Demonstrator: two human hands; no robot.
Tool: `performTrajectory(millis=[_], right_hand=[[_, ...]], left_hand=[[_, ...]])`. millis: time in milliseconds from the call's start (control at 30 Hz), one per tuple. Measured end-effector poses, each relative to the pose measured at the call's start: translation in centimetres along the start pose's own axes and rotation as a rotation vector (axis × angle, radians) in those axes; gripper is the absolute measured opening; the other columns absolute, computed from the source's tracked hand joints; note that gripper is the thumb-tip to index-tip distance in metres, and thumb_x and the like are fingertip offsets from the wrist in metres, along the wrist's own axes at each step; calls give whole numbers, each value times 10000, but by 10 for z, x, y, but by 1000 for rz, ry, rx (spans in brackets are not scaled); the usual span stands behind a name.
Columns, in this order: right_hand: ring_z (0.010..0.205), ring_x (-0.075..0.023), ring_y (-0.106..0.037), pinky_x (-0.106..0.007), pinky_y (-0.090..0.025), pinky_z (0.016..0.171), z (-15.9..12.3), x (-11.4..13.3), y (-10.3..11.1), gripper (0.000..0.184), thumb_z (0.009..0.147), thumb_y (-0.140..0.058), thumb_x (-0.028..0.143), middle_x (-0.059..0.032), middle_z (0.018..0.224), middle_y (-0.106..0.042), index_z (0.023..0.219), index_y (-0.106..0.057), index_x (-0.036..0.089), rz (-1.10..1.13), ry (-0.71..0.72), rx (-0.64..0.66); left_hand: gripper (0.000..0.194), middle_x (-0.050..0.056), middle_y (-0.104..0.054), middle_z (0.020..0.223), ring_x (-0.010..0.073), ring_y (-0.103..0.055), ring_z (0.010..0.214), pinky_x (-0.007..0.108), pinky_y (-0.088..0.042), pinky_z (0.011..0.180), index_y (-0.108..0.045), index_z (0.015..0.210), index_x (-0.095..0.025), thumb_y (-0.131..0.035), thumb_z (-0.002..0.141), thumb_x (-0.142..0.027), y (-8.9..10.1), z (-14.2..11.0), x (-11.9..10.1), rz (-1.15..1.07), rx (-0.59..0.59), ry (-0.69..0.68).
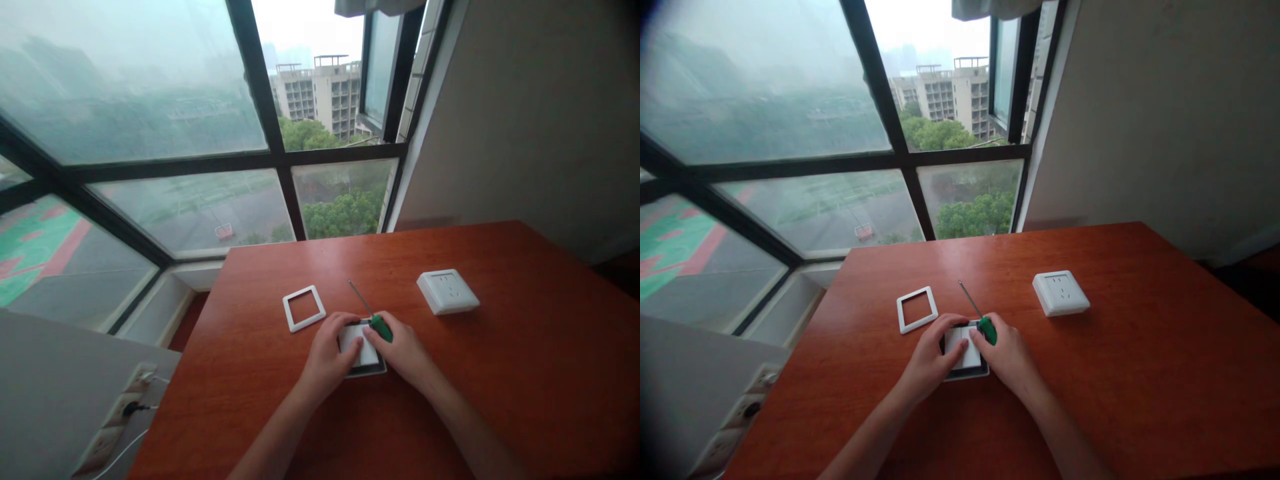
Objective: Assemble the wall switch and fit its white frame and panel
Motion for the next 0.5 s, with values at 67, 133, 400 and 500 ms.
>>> performTrajectory(millis=[67,133,400,500], right_hand=[[823,-248,-674,-307,-461,678,-4,0,2,306,802,-581,459,-68,878,-729,977,-633,213,12,10,12],[875,-261,-680,-322,-477,721,-10,0,3,395,793,-599,489,-79,955,-733,1077,-625,215,25,23,27],[1008,-301,-660,-388,-489,847,-23,-5,1,605,781,-619,514,-131,1126,-701,1272,-554,165,-28,32,44],[1000,-294,-662,-389,-489,853,-22,-6,1,592,787,-615,515,-123,1120,-703,1267,-555,173,-9,32,60]], left_hand=[[266,81,-649,1084,225,-602,1034,387,-468,943,-625,1075,-199,-590,817,-146,0,0,0,-3,-3,-6],[269,78,-650,1083,223,-601,1036,379,-469,943,-625,1079,-200,-589,818,-143,0,0,1,-5,-6,-15],[281,76,-645,1095,226,-595,1050,381,-460,956,-615,1093,-199,-601,818,-143,1,-1,0,-6,5,-29],[278,78,-638,1104,225,-592,1056,379,-459,959,-611,1105,-199,-598,831,-151,1,-2,0,-13,8,-37]])
Point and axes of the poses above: each hand's wrist, its own z-axis towards the middle knuckle, its own y-axis out of the back of the hand, x = y × z, the point moved 2 cm from there along z, towards the middle knuckle
